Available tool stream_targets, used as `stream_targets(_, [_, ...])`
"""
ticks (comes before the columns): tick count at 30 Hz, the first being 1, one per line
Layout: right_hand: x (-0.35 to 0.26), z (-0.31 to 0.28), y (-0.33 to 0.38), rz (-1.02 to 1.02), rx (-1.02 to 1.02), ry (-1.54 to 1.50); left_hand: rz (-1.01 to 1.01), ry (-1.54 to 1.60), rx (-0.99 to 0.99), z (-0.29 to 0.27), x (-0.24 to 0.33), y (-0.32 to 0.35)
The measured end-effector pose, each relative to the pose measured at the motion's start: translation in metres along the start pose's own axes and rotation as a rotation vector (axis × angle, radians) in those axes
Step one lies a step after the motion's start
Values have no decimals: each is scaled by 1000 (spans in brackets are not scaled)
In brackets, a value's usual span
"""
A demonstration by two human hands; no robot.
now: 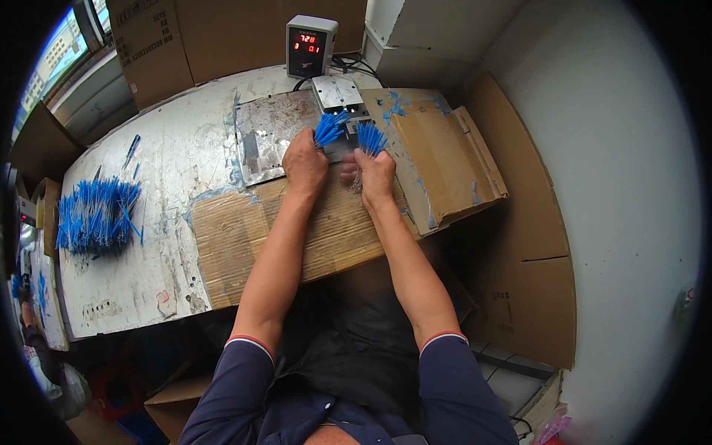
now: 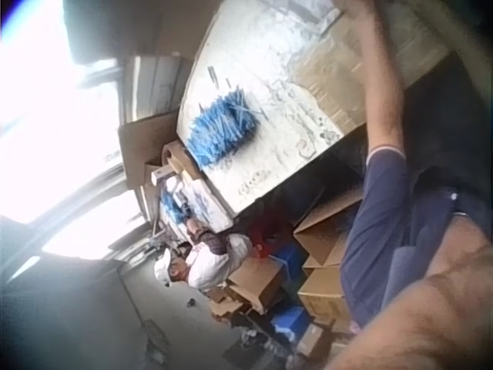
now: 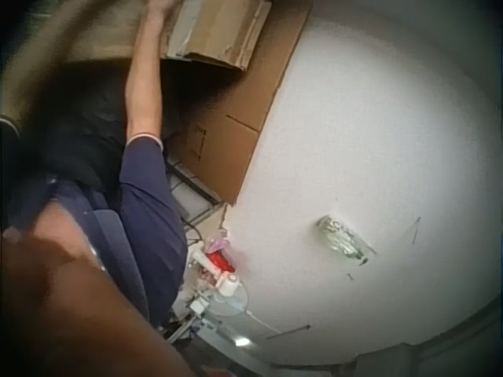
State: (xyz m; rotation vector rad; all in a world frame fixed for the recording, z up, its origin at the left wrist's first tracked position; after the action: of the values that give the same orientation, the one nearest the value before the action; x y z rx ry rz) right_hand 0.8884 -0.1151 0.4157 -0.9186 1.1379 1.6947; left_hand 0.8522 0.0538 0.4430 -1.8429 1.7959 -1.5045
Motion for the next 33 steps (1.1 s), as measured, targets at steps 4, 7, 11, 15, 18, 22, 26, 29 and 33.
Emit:
stream_targets(4, [-1,1,3,31,57,-35,24,-41,-48,-2,2,1])
stream_targets(7, [-2,-3,3,29,106,-123,94,-62,-98,3,4,1])
stream_targets(11, [-2,-5,3,44,77,-80,-11,-31,-42,2,0,0])
stream_targets(15, [-5,3,6,75,3,-43,-147,64,46,-2,-8,2])
stream_targets(18, [-6,7,7,62,20,-15,-165,77,67,-4,-10,1])
stream_targets(22, [-7,7,4,64,47,-40,-167,86,98,-4,-11,2])
stream_targets(26, [-9,9,2,30,136,105,-168,96,112,-7,-13,3])
stream_targets(29, [-9,4,-10,-31,228,214,-172,116,138,-6,-10,1])
stream_targets(33, [-7,3,-18,-141,338,342,-156,117,224,-12,-11,0])
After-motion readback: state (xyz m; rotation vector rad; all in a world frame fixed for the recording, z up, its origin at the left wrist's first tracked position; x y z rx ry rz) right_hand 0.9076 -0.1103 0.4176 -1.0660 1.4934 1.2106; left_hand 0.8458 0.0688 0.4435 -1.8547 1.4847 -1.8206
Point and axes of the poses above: each hand's wrist, its own y-axis away from the middle knuckle, its own z-axis out of the palm, x = y × z, the point moved 6 cm from there along -y, towards the middle knuckle, and after that the axes turned 15 degrees about z, right-handed, at the moved point
